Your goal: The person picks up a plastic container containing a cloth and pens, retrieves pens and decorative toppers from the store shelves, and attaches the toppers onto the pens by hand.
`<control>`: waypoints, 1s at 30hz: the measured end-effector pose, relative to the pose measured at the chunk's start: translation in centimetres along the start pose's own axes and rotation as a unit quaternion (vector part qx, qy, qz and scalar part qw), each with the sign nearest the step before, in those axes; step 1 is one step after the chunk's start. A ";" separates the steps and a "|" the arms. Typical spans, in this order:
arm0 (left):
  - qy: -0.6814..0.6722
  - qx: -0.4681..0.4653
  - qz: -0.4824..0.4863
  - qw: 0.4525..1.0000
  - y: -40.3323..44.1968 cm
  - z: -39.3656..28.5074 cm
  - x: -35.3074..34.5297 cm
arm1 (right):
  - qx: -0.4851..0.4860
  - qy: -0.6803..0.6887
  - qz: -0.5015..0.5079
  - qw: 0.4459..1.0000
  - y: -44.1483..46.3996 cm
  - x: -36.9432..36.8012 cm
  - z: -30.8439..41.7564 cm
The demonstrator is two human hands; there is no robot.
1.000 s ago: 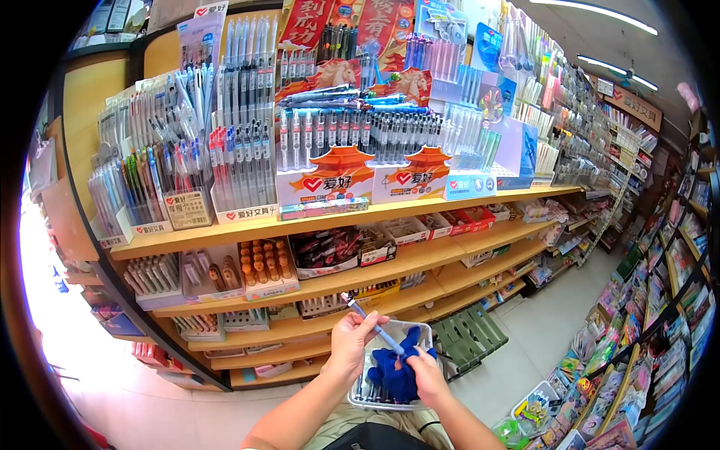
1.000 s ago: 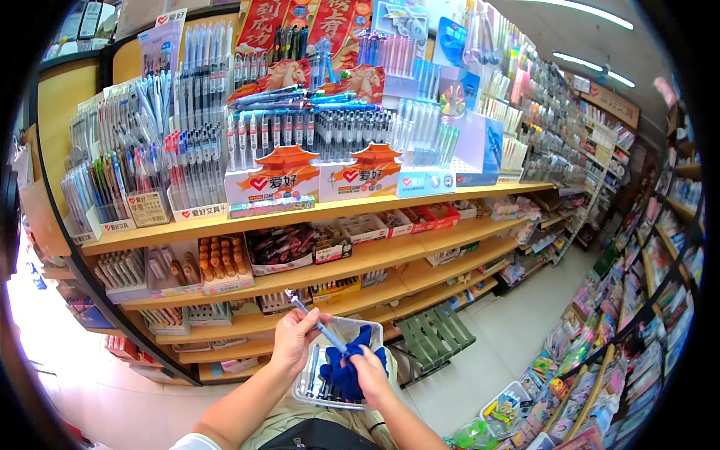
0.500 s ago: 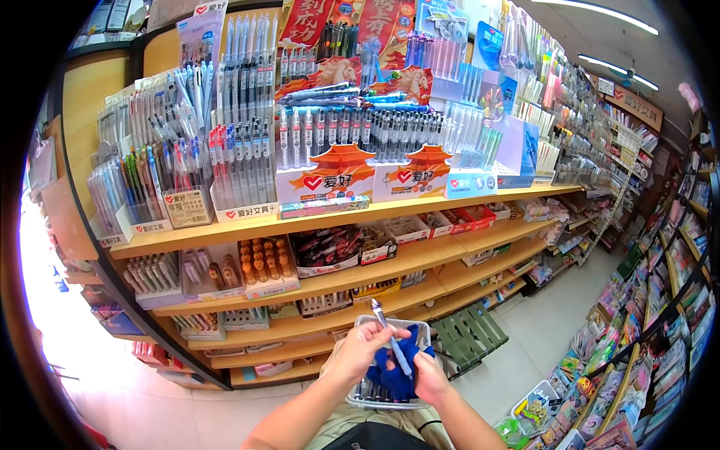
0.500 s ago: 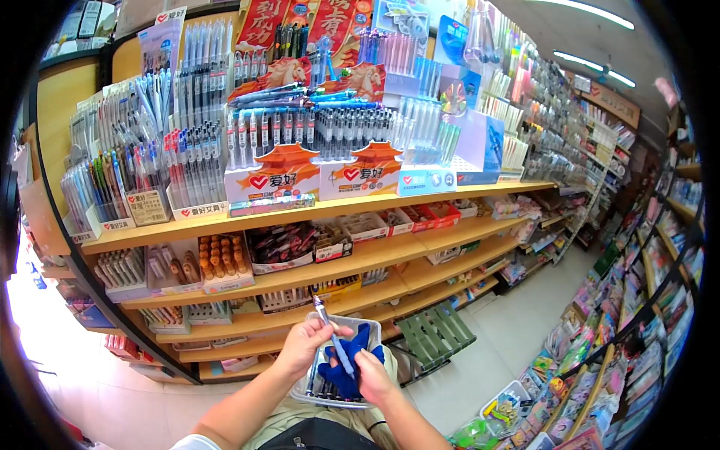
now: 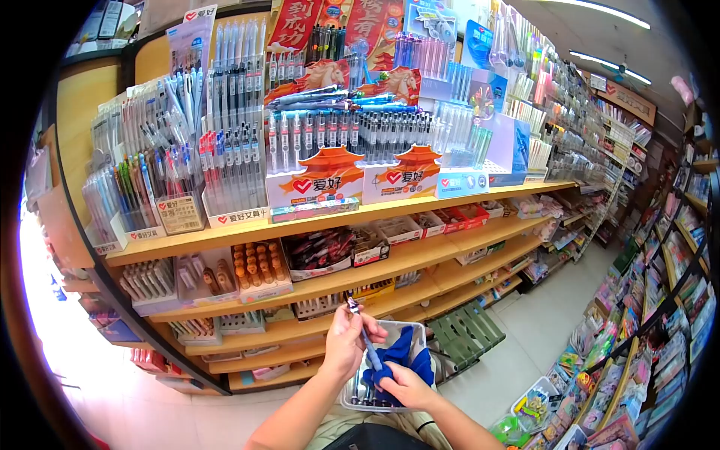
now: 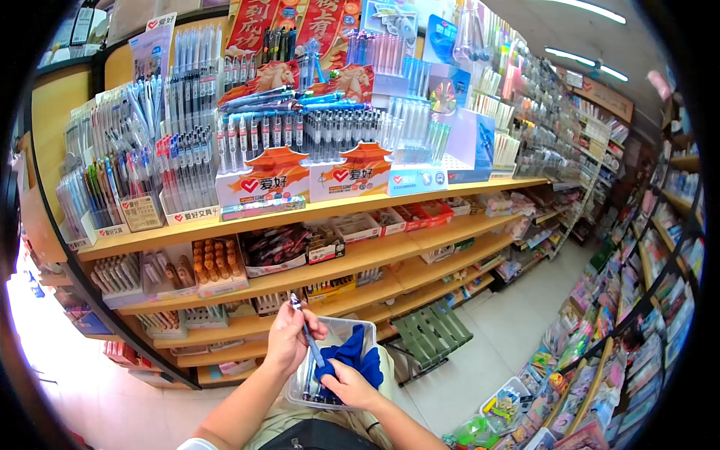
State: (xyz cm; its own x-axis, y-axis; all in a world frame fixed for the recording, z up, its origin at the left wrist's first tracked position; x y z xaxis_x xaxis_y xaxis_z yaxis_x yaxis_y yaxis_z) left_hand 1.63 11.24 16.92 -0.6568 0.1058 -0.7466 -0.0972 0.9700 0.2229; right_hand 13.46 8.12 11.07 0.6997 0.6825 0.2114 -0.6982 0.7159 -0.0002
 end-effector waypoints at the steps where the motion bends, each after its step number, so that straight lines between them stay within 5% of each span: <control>1: -0.014 -0.004 0.008 1.000 0.2 -0.4 0.0 | -0.009 -0.026 0.011 1.000 -0.1 -0.1 -0.1; 4: -0.052 -0.007 0.030 0.998 0.2 -1.0 -0.1 | -0.031 -0.029 -0.083 0.996 -0.4 0.8 -1.0; 7: -0.021 0.030 0.041 0.998 -0.9 0.4 -0.2 | -0.018 0.155 -0.236 0.959 -1.1 3.2 -1.3; 11: 0.064 0.096 0.088 0.990 -3.8 2.8 -0.9 | 0.035 0.236 -0.238 0.942 -1.8 3.9 1.7; 18: 0.156 0.118 0.128 0.972 -6.5 2.7 -0.3 | 0.076 -0.043 -0.311 0.946 -3.0 3.3 4.2; 22: 0.191 0.111 0.129 0.967 -7.2 2.3 -0.4 | 0.251 -0.260 -0.350 0.864 -4.3 2.4 9.5; 30: 0.198 0.095 0.134 0.966 -7.6 2.2 0.1 | 0.272 -0.320 -0.330 0.846 -4.9 1.3 9.7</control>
State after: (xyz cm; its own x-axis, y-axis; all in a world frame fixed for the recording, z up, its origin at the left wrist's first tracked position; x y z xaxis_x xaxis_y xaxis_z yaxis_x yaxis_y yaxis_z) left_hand 3.99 4.38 13.79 -0.8777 0.3034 -0.3709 0.2311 0.9461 0.2270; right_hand 16.35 4.06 20.78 0.8601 -0.1826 0.4763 -0.2767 0.6173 0.7364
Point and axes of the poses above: each hand's wrist, its own y-axis towards the middle knuckle, its own x-axis out of the back of the hand, z = x × y, the point moved 7 cm from there along y, towards the middle knuckle, and after that the axes turned 4 degrees about -y, right-handed, at the moved point
